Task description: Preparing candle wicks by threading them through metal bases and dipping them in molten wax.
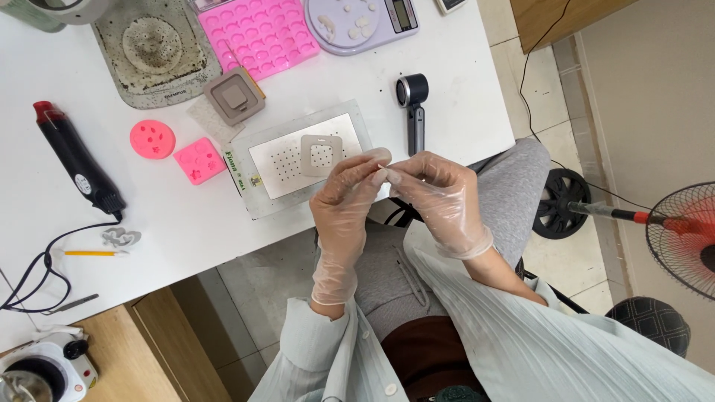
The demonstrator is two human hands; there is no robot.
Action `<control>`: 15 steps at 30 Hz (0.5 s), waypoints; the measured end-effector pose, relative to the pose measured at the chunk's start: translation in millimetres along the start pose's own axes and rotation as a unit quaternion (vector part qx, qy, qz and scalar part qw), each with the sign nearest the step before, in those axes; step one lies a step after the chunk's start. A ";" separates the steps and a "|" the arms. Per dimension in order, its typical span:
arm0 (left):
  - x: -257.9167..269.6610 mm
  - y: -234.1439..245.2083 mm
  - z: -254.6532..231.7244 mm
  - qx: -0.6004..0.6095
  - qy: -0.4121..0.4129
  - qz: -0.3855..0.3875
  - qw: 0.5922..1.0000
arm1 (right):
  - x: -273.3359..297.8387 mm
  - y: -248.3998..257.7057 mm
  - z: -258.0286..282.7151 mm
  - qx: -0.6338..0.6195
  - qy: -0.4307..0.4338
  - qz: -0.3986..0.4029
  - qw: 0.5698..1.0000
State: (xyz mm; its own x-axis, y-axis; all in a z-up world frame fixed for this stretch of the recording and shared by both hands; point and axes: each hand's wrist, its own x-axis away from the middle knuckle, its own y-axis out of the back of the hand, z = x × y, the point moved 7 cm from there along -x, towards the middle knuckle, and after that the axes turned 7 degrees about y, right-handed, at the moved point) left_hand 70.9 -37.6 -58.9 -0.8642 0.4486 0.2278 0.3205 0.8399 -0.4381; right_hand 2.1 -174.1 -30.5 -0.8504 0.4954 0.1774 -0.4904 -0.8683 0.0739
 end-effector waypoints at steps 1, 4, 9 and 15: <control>0.6 0.1 -0.6 0.000 0.001 0.000 1.000 | 1.2 0.6 0.4 0.000 -0.001 0.000 1.000; 2.1 -4.3 -4.5 0.009 -0.004 0.020 1.000 | 4.3 4.3 4.9 -0.012 0.017 -0.001 1.000; 8.2 -14.8 -18.2 0.008 -0.005 0.037 0.999 | 10.6 10.8 17.8 -0.006 0.070 0.022 0.997; 27.9 -35.5 -58.9 -0.057 -0.053 0.054 0.995 | 21.2 18.2 46.5 -0.002 0.157 0.038 0.987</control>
State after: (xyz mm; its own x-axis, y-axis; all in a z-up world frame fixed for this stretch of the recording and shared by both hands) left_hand 58.2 -36.9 14.2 -0.8564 0.5086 0.0888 0.4509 0.8206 -0.3512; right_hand -16.0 -180.5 20.2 -0.9016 0.4121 -0.1315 -0.4228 -0.9037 0.0673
